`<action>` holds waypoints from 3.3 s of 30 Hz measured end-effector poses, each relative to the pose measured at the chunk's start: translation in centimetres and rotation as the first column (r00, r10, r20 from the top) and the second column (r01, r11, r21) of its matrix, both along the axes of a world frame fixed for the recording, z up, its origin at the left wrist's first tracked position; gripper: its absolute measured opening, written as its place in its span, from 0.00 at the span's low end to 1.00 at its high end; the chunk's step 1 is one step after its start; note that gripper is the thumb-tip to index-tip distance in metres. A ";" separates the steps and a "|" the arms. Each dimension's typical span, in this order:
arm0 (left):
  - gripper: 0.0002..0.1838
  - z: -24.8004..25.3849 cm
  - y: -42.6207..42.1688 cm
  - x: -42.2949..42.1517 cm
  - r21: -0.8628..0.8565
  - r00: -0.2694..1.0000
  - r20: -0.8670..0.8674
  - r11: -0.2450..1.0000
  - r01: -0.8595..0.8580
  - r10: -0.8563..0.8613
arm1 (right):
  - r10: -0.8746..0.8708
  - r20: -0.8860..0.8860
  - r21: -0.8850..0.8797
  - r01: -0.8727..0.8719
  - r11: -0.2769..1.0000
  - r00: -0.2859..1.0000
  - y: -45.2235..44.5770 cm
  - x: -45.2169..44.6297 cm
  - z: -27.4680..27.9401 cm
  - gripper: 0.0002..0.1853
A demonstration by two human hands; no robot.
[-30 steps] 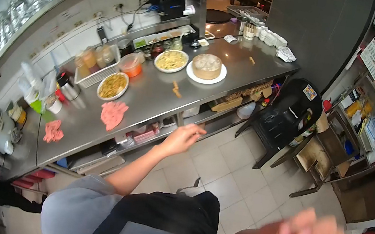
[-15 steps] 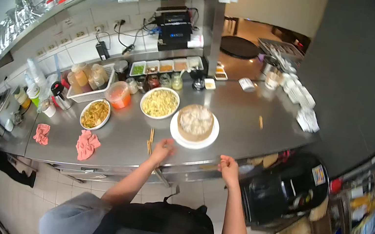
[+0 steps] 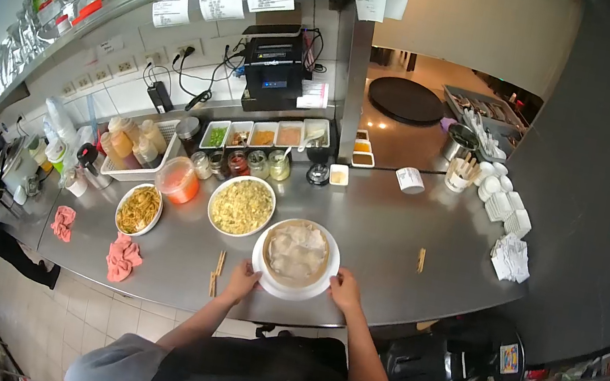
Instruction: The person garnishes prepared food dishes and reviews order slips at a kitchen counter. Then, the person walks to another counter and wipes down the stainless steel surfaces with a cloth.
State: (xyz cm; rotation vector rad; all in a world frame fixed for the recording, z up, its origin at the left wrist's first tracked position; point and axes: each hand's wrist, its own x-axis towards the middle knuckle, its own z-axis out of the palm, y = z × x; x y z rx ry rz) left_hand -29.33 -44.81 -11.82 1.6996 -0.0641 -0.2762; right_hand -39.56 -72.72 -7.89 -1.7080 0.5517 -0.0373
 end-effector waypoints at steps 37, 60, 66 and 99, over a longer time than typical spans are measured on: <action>0.21 4.4 -14.0 -6.6 0.071 0.954 -0.152 0.965 -0.251 0.260 | 0.311 0.046 -0.226 -0.294 0.929 0.949 -24.1 6.5 6.7 0.12; 0.20 6.5 -15.5 -6.4 0.011 0.952 -0.287 0.994 -0.105 0.103 | 0.228 0.028 -0.040 -0.226 0.973 0.973 -13.5 1.7 -1.9 0.12; 0.20 9.3 -19.3 -5.9 -0.061 0.951 -0.297 0.992 -0.110 0.087 | -0.068 0.127 0.401 0.011 0.916 0.990 -15.6 1.1 1.6 0.15; 0.14 20.8 -17.0 4.7 0.098 0.931 0.351 0.985 -0.145 0.102 | 0.000 0.210 0.084 -0.018 0.996 0.978 -38.9 34.1 -0.8 0.13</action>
